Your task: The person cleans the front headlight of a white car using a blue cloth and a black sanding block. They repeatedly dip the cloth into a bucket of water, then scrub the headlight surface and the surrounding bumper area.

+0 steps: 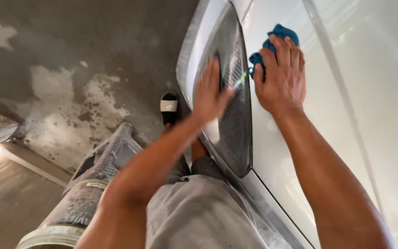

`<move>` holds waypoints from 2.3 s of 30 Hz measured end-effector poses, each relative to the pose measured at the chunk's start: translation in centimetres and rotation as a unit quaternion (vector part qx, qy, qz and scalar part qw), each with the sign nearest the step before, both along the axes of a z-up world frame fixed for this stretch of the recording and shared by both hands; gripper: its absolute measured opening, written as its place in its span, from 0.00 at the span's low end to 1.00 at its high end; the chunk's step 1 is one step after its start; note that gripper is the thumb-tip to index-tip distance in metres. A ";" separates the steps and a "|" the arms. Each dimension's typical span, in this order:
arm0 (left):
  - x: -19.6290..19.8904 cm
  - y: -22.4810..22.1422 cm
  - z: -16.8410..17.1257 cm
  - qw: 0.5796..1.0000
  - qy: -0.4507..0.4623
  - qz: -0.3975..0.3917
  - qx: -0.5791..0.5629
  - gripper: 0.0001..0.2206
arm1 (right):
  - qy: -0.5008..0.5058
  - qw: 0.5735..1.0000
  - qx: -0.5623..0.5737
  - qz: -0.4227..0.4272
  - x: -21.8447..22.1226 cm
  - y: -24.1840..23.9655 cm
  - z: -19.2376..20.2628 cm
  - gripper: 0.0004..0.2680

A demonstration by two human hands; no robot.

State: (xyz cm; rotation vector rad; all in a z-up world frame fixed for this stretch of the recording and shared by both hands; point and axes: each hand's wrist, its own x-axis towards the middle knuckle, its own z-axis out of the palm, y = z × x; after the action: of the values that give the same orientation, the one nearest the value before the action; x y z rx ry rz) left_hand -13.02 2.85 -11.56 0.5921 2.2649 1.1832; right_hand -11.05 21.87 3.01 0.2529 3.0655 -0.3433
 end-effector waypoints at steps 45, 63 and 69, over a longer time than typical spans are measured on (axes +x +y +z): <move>4.7 -3.0 -0.6 0.994 -0.088 0.069 0.013 0.47 | 0.004 1.000 0.026 0.005 0.7 0.1 -0.7 0.09; 5.2 -4.8 -1.7 0.990 -0.122 0.060 0.026 0.48 | 0.009 0.999 0.031 0.025 0.9 0.4 -0.8 0.10; 0.1 -2.7 -4.2 0.979 -0.187 0.080 0.034 0.46 | 0.028 0.999 0.028 0.027 0.9 0.9 -1.4 0.09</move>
State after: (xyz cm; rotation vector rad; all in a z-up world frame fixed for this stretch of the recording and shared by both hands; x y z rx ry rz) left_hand -12.89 0.19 -15.73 0.1913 1.9842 1.3291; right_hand -10.12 22.73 1.62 0.1635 3.1343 -0.2677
